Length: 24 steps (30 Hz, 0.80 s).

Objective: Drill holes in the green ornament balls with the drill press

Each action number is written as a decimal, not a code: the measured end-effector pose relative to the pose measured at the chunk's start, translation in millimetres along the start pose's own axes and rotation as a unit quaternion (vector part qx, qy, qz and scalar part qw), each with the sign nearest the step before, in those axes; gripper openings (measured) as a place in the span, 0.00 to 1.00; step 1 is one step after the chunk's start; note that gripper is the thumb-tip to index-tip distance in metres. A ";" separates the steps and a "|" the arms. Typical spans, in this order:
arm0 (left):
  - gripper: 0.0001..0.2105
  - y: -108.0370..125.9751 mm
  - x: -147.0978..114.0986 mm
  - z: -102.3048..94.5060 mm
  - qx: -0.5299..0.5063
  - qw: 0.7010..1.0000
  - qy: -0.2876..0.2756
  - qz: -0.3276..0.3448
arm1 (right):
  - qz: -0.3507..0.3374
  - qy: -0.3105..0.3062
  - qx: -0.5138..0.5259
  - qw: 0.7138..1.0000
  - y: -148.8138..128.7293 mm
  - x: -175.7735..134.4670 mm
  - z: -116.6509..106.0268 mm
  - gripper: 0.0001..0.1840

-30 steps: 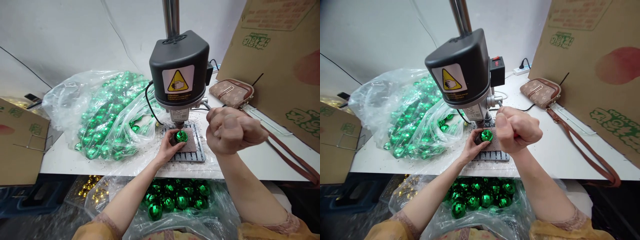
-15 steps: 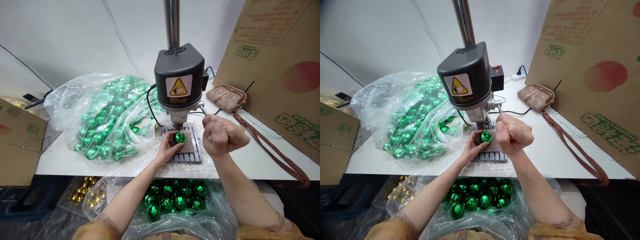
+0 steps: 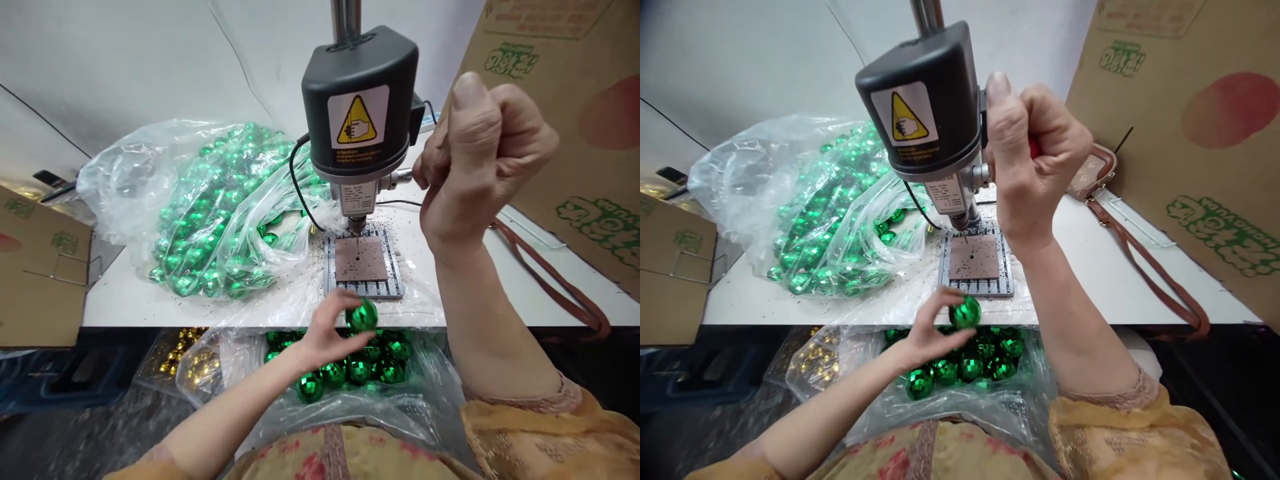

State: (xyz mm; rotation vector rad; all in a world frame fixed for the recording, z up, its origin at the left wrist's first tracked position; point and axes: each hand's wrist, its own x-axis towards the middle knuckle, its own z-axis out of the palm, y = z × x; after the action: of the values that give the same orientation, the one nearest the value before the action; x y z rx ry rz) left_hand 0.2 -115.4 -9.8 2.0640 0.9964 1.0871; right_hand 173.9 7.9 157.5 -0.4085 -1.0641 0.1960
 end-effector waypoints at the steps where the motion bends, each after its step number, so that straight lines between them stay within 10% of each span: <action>1: 0.20 1.9 -13.6 4.1 0.001 0.998 -0.060 0.013 | -0.001 0.002 -0.004 1.000 0.3 -0.7 0.3 0.28; 5: 0.22 -4.7 -50.0 32.7 0.041 0.972 -0.232 0.003 | 0.002 0.009 -0.007 1.000 0.8 -1.5 1.4 0.27; 11: 0.22 -1.6 -50.9 39.3 0.066 0.976 -0.201 0.051 | 0.009 0.001 0.019 1.000 1.8 -1.1 -2.8 0.29; 18: 0.13 -45.5 47.0 -84.6 0.212 0.971 0.095 -0.049 | 0.018 0.018 0.035 0.999 0.8 -5.9 -5.4 0.24; 21: 0.11 -74.5 88.8 -138.3 0.382 0.885 0.038 -0.262 | 0.013 0.036 0.041 0.998 1.2 -6.8 -4.0 0.22; 24: 0.08 -93.2 108.0 -160.2 0.403 0.856 0.005 -0.324 | 0.016 0.030 0.049 0.998 1.7 -6.9 -4.2 0.23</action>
State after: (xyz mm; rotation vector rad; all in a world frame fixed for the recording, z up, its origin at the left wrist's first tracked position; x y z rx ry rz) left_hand -127.5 49.3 41.1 1.9863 2.2215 0.3202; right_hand 174.4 6.0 149.5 -0.3417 -0.9843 0.2618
